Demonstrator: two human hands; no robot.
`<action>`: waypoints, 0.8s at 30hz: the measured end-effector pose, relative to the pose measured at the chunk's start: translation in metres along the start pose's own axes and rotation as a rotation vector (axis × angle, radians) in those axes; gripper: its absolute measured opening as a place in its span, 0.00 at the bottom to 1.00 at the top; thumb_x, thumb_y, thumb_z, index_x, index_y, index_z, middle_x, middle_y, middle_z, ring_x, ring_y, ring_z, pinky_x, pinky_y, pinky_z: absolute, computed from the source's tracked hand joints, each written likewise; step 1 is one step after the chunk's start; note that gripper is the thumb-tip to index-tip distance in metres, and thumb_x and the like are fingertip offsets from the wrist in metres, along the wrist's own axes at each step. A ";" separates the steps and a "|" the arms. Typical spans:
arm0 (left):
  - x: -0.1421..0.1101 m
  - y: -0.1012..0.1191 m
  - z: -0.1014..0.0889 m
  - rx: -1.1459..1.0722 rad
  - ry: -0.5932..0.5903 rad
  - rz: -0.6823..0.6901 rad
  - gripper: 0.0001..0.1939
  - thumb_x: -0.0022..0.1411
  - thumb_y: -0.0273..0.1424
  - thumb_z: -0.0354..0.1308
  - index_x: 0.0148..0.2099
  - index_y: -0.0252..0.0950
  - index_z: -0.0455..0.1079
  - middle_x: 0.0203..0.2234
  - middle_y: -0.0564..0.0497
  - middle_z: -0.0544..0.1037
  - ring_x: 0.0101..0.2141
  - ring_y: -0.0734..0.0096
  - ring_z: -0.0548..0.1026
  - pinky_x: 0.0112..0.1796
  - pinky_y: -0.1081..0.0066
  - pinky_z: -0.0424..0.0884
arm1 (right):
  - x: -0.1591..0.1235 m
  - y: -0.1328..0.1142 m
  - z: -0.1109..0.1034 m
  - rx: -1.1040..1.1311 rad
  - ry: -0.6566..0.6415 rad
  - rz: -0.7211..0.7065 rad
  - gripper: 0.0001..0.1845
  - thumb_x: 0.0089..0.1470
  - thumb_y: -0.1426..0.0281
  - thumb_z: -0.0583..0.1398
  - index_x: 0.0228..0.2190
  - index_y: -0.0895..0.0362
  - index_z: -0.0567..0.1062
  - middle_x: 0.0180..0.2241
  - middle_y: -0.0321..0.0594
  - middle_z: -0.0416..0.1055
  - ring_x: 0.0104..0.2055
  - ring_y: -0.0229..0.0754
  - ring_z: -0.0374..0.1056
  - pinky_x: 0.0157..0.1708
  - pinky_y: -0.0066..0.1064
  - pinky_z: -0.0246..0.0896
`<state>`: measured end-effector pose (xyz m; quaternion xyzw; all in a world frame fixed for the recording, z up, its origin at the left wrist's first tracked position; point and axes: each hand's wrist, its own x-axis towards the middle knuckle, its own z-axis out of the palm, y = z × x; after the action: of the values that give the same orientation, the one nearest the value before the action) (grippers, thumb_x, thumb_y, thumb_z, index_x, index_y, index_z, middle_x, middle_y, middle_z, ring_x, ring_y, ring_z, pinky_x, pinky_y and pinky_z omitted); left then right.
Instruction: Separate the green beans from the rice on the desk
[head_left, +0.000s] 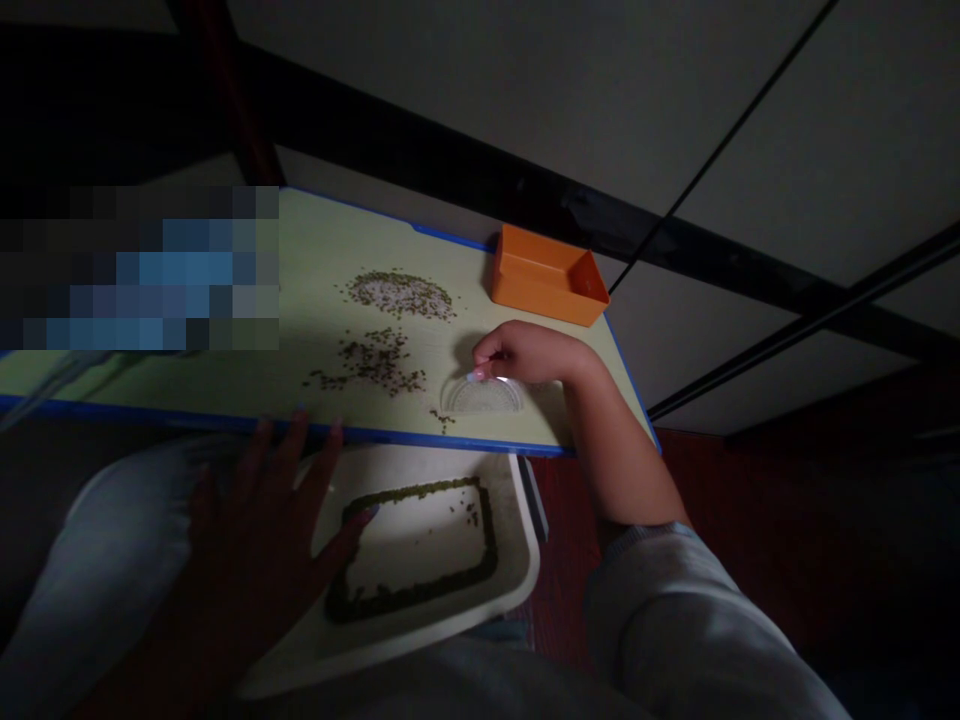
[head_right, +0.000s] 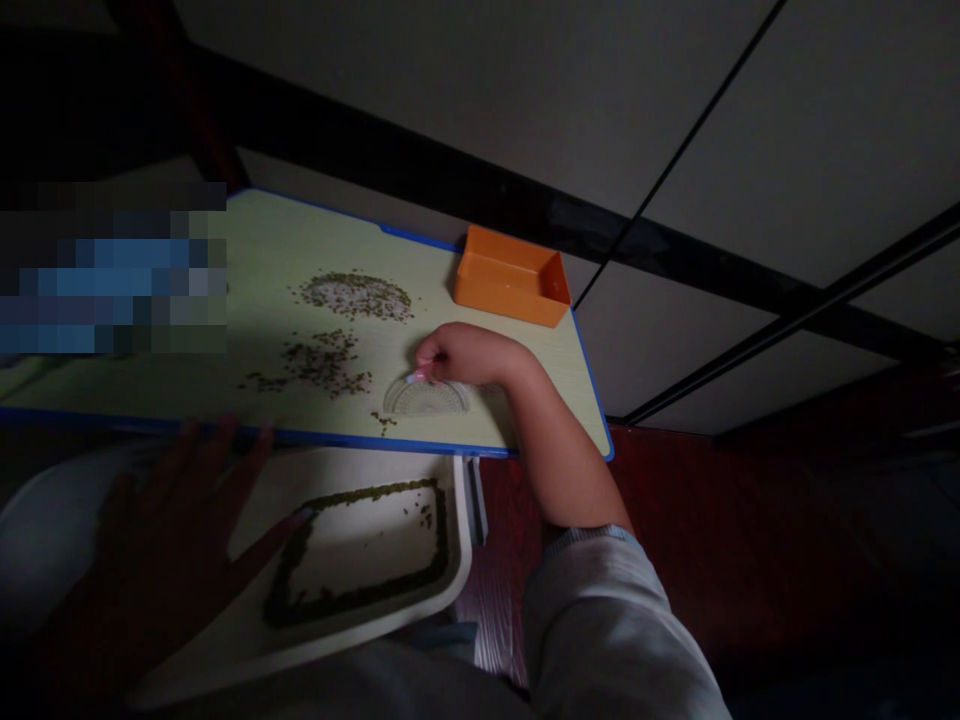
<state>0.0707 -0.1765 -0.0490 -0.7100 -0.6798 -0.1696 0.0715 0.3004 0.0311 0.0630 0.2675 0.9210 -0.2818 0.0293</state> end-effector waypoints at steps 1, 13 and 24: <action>0.000 0.000 0.000 0.001 -0.002 -0.003 0.35 0.63 0.46 0.37 0.68 0.34 0.45 0.66 0.34 0.51 0.66 0.44 0.43 0.58 0.36 0.45 | -0.001 0.000 -0.001 0.003 -0.005 0.003 0.14 0.55 0.66 0.56 0.22 0.60 0.69 0.20 0.29 0.57 0.24 0.31 0.51 0.28 0.26 0.44; 0.001 -0.002 0.001 0.020 0.008 0.010 0.34 0.64 0.46 0.37 0.67 0.32 0.49 0.65 0.31 0.54 0.65 0.40 0.46 0.56 0.33 0.49 | -0.003 0.008 -0.002 -0.005 -0.057 0.032 0.12 0.52 0.67 0.57 0.20 0.60 0.68 0.19 0.29 0.56 0.24 0.31 0.50 0.27 0.25 0.43; 0.005 0.002 -0.004 -0.034 -0.001 -0.025 0.34 0.63 0.45 0.37 0.65 0.31 0.55 0.64 0.30 0.56 0.65 0.39 0.49 0.56 0.33 0.49 | -0.001 0.004 -0.001 -0.034 -0.011 0.017 0.15 0.54 0.65 0.55 0.20 0.60 0.68 0.19 0.29 0.56 0.23 0.31 0.49 0.27 0.26 0.42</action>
<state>0.0719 -0.1732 -0.0438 -0.7028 -0.6855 -0.1815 0.0569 0.3033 0.0340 0.0617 0.2732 0.9231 -0.2673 0.0416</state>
